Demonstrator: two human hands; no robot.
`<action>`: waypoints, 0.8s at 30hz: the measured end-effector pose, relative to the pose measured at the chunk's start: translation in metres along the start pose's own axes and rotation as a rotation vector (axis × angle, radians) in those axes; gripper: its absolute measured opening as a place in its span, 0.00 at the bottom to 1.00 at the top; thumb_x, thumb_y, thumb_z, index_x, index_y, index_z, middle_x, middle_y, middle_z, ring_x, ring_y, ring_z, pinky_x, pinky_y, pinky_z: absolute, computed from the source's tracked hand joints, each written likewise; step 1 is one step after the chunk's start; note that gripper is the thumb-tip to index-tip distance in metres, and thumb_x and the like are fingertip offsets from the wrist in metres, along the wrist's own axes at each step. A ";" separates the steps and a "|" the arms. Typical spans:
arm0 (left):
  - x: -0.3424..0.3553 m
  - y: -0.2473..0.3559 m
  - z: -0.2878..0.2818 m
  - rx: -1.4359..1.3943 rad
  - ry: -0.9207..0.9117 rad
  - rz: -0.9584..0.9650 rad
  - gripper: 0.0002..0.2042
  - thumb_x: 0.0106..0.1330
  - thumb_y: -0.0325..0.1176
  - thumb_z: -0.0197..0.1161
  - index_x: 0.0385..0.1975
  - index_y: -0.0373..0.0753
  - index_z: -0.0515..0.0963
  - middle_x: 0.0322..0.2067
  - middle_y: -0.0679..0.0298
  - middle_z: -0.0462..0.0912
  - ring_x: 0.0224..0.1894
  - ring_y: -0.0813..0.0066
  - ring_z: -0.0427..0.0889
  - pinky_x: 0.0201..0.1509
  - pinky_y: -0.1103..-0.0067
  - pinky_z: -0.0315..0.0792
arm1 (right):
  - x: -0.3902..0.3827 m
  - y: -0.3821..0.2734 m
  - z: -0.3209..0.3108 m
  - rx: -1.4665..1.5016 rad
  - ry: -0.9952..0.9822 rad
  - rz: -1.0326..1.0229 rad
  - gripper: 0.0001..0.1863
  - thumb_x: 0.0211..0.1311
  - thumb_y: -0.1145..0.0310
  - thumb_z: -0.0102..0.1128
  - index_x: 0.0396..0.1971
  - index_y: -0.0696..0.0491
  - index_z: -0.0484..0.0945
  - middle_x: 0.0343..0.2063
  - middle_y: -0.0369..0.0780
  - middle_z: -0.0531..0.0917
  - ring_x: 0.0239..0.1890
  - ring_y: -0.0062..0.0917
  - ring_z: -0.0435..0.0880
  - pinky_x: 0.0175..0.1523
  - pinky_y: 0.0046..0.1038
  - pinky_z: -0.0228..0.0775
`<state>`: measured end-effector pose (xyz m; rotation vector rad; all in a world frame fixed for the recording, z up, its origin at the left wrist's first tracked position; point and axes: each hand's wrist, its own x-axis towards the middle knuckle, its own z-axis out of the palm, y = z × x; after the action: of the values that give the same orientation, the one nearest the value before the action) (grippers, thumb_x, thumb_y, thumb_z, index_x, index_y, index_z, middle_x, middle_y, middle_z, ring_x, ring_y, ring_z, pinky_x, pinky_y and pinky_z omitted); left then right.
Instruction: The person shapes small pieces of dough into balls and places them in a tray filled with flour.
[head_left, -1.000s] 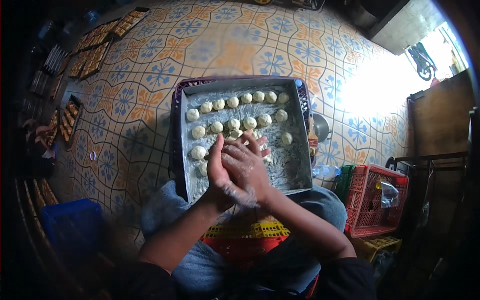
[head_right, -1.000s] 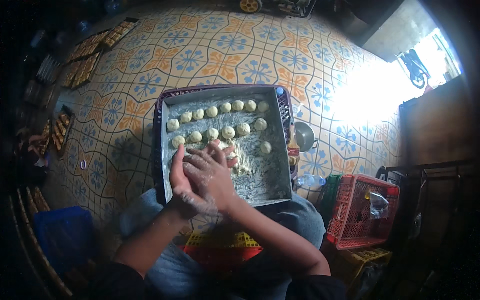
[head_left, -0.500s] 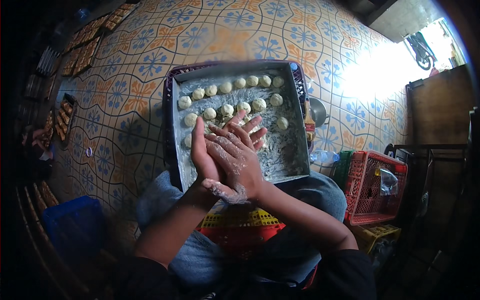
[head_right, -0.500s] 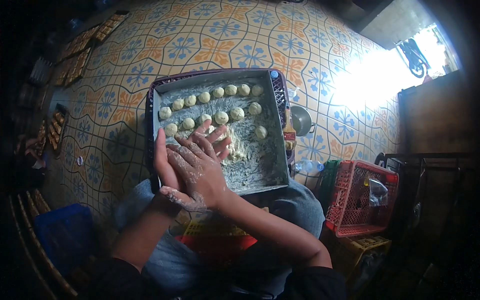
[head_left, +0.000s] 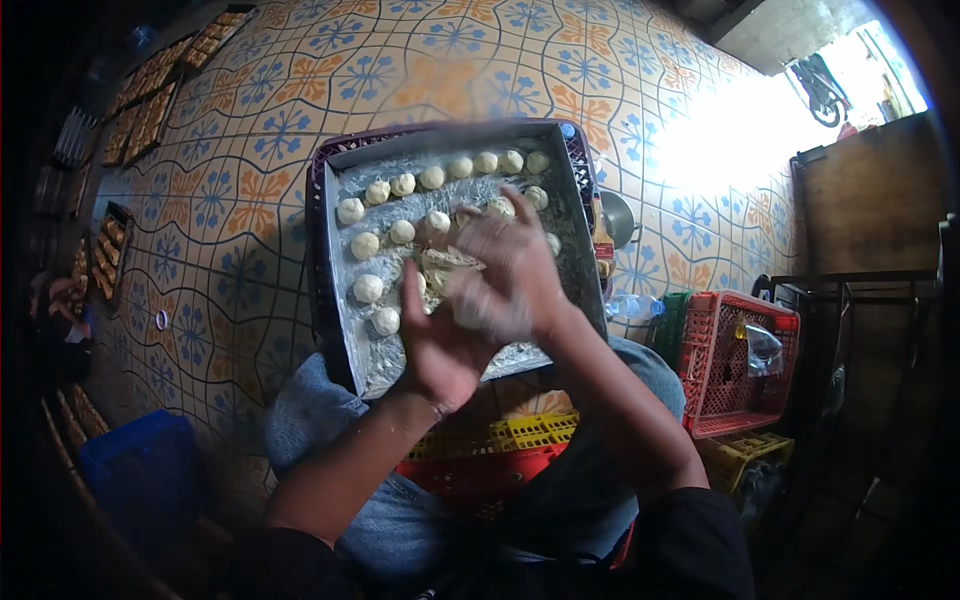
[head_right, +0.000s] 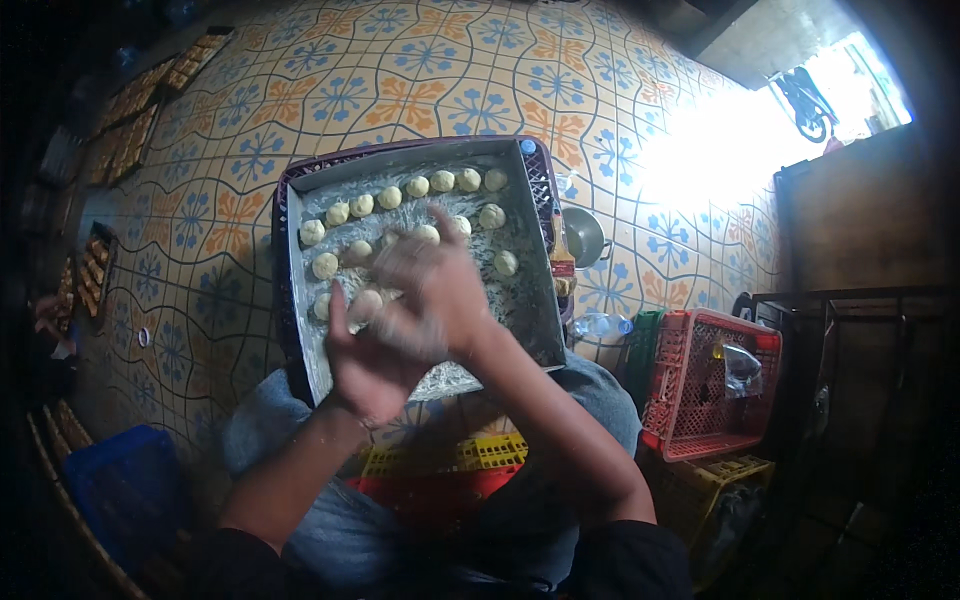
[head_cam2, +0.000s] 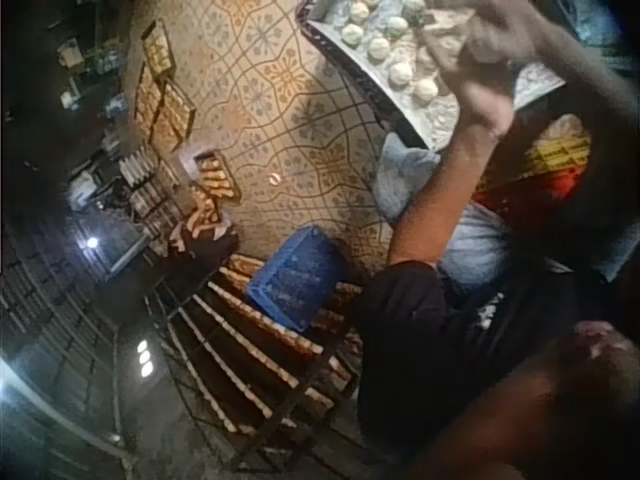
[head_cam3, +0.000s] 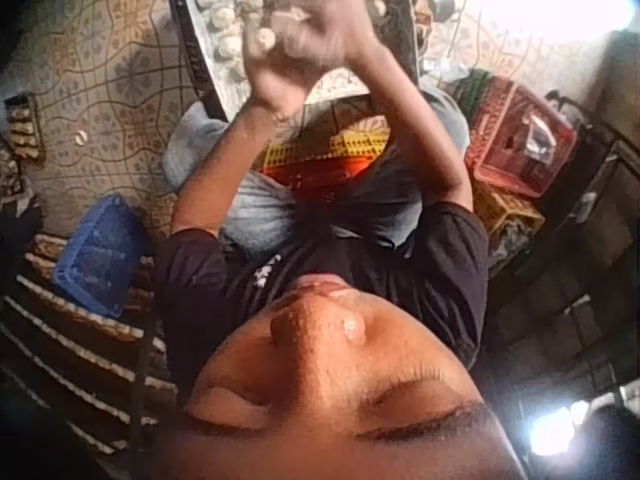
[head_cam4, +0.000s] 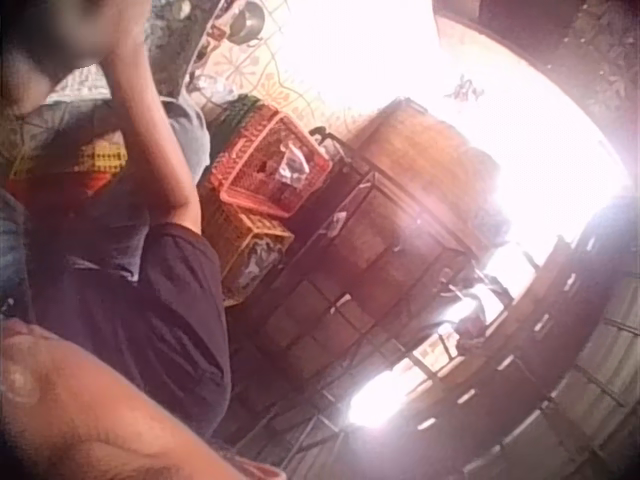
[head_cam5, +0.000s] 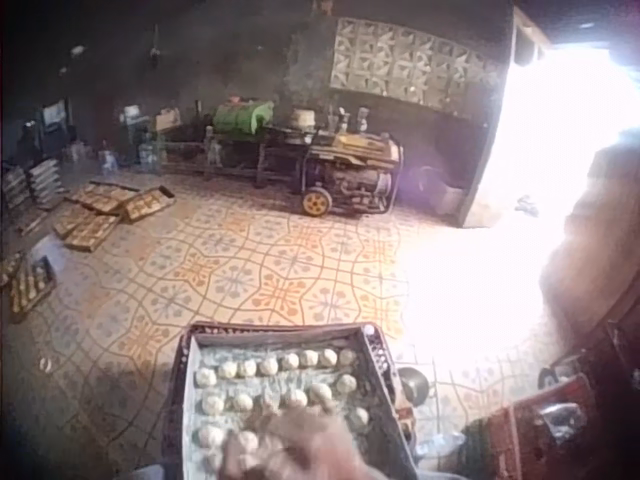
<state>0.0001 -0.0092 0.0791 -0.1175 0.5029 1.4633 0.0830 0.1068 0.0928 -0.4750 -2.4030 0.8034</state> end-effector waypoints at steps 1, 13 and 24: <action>-0.001 -0.008 0.003 0.026 -0.003 -0.051 0.50 0.66 0.80 0.36 0.75 0.43 0.58 0.68 0.57 0.70 0.69 0.63 0.71 0.71 0.63 0.66 | 0.005 -0.003 0.006 0.009 0.177 0.270 0.30 0.66 0.42 0.55 0.58 0.49 0.82 0.50 0.49 0.84 0.58 0.46 0.79 0.69 0.49 0.62; 0.003 0.006 0.000 -0.091 -0.078 -0.084 0.33 0.81 0.59 0.34 0.73 0.39 0.61 0.64 0.58 0.74 0.64 0.70 0.76 0.71 0.67 0.67 | 0.000 0.017 0.000 0.069 0.212 -0.050 0.30 0.65 0.45 0.55 0.54 0.55 0.83 0.54 0.50 0.84 0.59 0.48 0.81 0.69 0.49 0.62; 0.010 -0.005 -0.012 0.269 -0.027 0.353 0.37 0.77 0.62 0.36 0.77 0.41 0.55 0.73 0.52 0.63 0.75 0.52 0.62 0.80 0.58 0.51 | -0.023 -0.004 0.032 0.091 0.056 -0.118 0.36 0.67 0.36 0.49 0.62 0.49 0.78 0.62 0.49 0.77 0.69 0.48 0.71 0.73 0.58 0.52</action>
<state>0.0022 -0.0055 0.0635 0.2142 0.7196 1.7210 0.0811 0.0785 0.0650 -0.3125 -2.3083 0.8317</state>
